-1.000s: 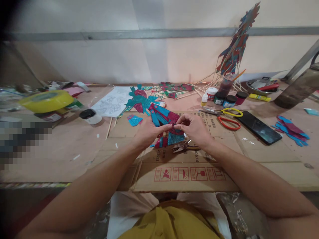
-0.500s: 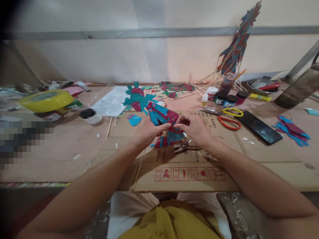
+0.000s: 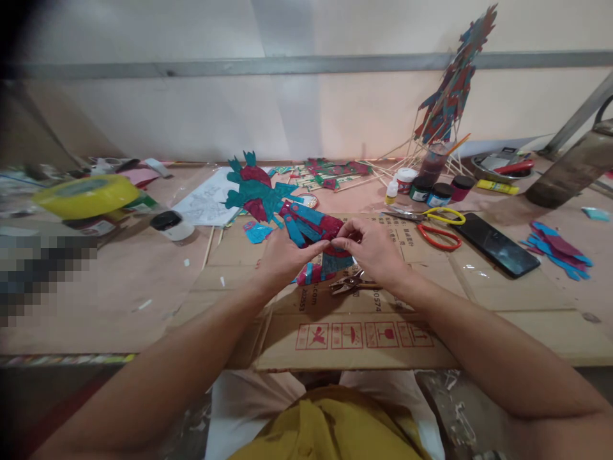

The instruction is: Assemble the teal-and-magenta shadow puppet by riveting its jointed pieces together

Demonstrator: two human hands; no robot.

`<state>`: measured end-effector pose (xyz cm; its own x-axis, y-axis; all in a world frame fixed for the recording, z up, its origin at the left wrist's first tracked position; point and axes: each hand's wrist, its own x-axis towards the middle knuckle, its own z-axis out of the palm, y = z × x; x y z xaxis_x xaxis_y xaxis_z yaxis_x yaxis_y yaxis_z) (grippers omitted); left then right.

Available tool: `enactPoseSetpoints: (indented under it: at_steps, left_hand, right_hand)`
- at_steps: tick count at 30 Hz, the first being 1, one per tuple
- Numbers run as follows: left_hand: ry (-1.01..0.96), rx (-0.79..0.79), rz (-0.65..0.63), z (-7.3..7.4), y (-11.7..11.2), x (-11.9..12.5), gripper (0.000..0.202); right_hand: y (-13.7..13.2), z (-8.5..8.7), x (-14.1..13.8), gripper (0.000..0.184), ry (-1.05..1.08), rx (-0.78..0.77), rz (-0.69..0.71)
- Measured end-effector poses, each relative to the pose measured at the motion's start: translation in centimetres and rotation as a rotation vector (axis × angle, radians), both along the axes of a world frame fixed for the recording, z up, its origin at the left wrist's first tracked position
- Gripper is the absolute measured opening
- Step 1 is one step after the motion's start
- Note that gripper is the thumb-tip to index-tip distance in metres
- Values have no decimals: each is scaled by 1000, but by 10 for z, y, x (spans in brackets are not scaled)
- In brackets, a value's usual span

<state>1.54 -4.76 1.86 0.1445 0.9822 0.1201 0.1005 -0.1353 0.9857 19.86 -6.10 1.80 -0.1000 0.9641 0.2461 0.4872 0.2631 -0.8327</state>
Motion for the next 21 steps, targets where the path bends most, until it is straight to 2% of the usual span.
enactPoseSetpoints:
  at_steps: [3, 4, 10, 14, 17, 21]
  left_hand:
    - [124, 128, 5, -1, -1, -1, 20]
    - [127, 124, 3, -2, -1, -2, 21]
    - [-156, -32, -49, -20, 7, -4, 30]
    - [-195, -68, -55, -25, 12, -4, 32]
    - [-97, -28, -85, -21, 11, -6, 32]
    - [235, -2, -6, -11, 3, -10, 39]
  right_hand:
    - [0, 2, 0, 16, -6, 46, -10]
    - [0, 3, 1, 17, 7, 50, -2]
    - [3, 8, 5, 21, 55, 27, 55]
    - [3, 9, 6, 17, 28, 46, 79]
    - [3, 9, 5, 14, -30, 91, 95]
    - [5, 8, 6, 12, -99, 148, 79]
